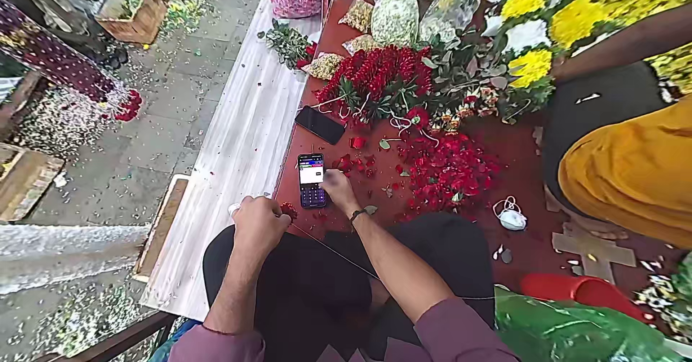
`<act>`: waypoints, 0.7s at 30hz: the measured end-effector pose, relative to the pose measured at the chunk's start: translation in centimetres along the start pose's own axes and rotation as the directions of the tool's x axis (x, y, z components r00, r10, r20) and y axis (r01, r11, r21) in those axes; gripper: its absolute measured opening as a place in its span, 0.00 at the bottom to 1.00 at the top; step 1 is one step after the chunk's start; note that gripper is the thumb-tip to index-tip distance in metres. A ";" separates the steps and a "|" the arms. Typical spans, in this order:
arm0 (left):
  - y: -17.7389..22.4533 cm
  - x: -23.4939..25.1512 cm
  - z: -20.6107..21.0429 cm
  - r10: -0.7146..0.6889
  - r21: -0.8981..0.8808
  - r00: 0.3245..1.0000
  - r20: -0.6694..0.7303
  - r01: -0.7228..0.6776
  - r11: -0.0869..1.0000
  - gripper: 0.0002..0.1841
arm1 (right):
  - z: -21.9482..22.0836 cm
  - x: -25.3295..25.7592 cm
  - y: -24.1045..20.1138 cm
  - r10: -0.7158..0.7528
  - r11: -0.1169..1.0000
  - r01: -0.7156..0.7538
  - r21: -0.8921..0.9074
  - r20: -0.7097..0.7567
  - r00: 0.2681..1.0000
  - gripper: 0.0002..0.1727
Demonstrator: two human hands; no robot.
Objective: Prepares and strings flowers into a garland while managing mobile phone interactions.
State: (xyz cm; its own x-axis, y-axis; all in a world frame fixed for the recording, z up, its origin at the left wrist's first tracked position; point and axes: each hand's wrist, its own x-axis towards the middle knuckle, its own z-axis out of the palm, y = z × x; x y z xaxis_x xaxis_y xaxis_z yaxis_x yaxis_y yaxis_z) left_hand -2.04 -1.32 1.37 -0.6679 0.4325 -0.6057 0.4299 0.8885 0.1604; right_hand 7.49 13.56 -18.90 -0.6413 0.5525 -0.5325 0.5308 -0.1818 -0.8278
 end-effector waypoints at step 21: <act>0.2 0.1 0.1 0.016 0.030 1.000 0.020 -0.017 0.999 0.10 | -0.3 -2.1 -0.8 0.002 0.803 0.109 -0.586 0.186 0.983 0.76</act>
State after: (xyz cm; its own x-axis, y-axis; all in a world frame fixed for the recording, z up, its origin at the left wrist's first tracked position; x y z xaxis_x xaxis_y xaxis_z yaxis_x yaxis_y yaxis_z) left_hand -1.92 -1.14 1.26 -0.6483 0.4435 -0.6189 0.4592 0.8761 0.1468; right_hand 8.59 12.79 -17.00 -0.7319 0.3915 -0.5577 0.6810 0.3905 -0.6195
